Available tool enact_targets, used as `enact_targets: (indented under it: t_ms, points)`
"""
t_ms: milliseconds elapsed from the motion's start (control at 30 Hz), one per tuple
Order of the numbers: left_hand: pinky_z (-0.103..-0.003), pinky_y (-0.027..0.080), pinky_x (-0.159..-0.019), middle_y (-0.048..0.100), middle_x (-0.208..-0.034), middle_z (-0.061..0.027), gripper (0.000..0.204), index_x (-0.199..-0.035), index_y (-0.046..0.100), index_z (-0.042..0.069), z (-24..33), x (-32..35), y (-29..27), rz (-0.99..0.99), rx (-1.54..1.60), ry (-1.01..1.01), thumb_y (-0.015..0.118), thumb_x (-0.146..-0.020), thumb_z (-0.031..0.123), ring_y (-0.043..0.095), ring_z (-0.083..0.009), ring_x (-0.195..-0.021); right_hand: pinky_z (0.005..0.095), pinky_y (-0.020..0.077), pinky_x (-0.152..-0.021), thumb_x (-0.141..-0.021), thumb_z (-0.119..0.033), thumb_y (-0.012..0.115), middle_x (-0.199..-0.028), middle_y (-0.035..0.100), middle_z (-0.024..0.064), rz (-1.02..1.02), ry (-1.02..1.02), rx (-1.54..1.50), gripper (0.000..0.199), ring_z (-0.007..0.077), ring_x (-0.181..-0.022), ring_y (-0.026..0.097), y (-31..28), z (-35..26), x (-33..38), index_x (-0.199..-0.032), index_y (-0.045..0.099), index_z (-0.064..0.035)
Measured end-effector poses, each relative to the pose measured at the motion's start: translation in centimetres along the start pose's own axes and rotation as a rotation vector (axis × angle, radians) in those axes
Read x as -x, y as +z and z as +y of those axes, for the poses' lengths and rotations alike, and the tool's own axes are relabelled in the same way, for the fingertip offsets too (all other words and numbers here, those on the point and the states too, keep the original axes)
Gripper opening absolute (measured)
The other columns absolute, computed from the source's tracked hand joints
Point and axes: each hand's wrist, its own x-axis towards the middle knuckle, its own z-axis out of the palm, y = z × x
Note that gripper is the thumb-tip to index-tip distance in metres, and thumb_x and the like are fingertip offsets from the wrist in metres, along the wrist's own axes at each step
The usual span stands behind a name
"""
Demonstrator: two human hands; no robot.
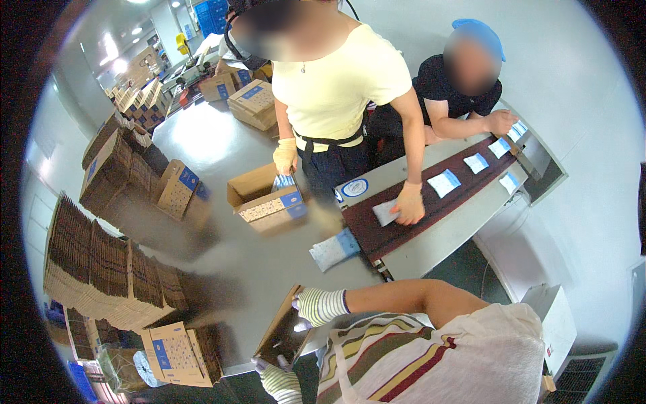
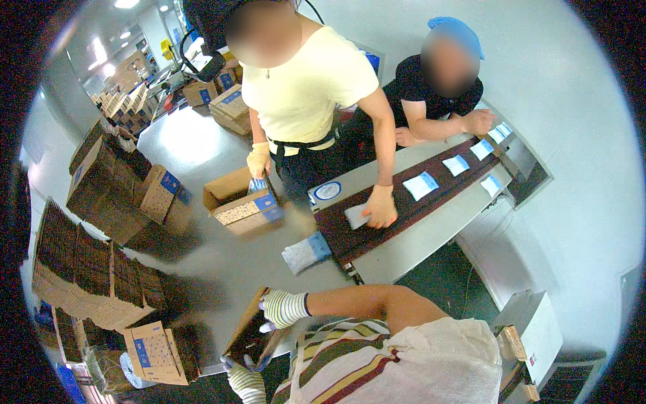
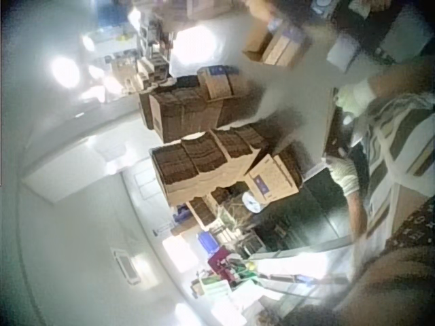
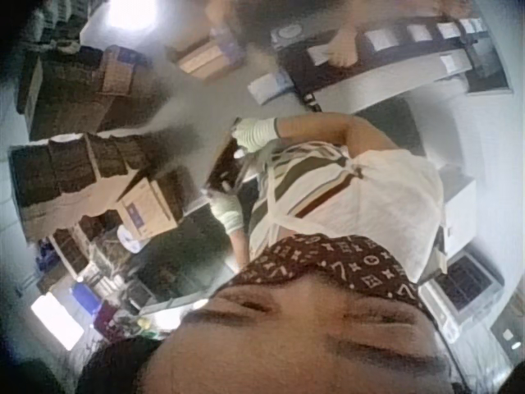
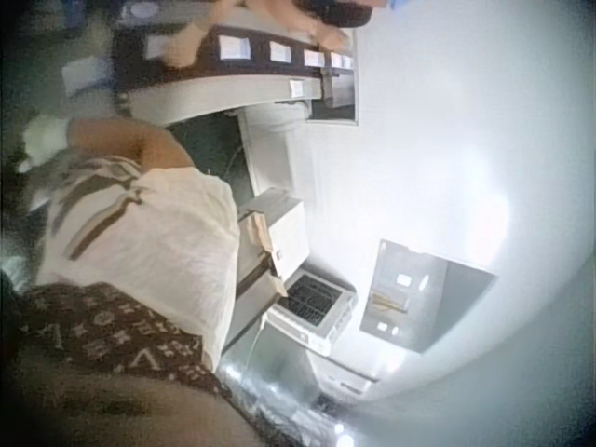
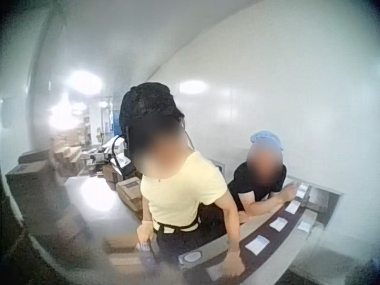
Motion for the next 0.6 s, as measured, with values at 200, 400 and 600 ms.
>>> enact_targets:
  t_ms: [200,400,600]
  points:
    - [-0.044,0.038,-0.099,0.029,-0.136,-0.0327,0.093,-0.136,0.005,-0.015,3.2,1.4,0.1,-0.145,-0.127,0.067,0.053,-0.083,0.045,0.032,-0.0428,-0.127,0.0469,0.0442,-0.080,-0.087,-0.052,0.039,-0.085,0.062,0.0224,0.003,-0.071,0.048,0.062,0.0388,-0.083,0.058,0.0,-0.1,-0.3,-0.066,0.067,-0.0015]
    - [-0.046,0.043,-0.091,0.030,-0.135,-0.0332,0.077,-0.116,0.049,-0.011,4.3,-2.0,-3.0,-0.411,-0.160,0.150,0.060,-0.074,0.053,0.042,-0.0441,-0.117,0.0462,0.0444,-0.080,-0.087,-0.049,0.042,-0.082,0.061,0.0223,0.051,-0.074,-0.002,0.058,0.0388,-0.082,0.058,-0.5,0.0,0.0,-0.066,0.067,-0.0002]
    - [-0.048,0.047,-0.078,0.055,-0.103,-0.0274,0.058,-0.090,0.063,-0.001,1.7,-2.4,-0.3,-0.033,-0.195,0.498,0.054,-0.076,0.054,0.055,-0.0400,-0.093,0.0461,0.0440,-0.083,-0.086,-0.047,0.044,-0.081,0.061,0.0226,0.120,-0.039,0.002,0.057,0.0389,-0.082,0.058,0.7,0.3,0.0,-0.064,0.065,0.0009]
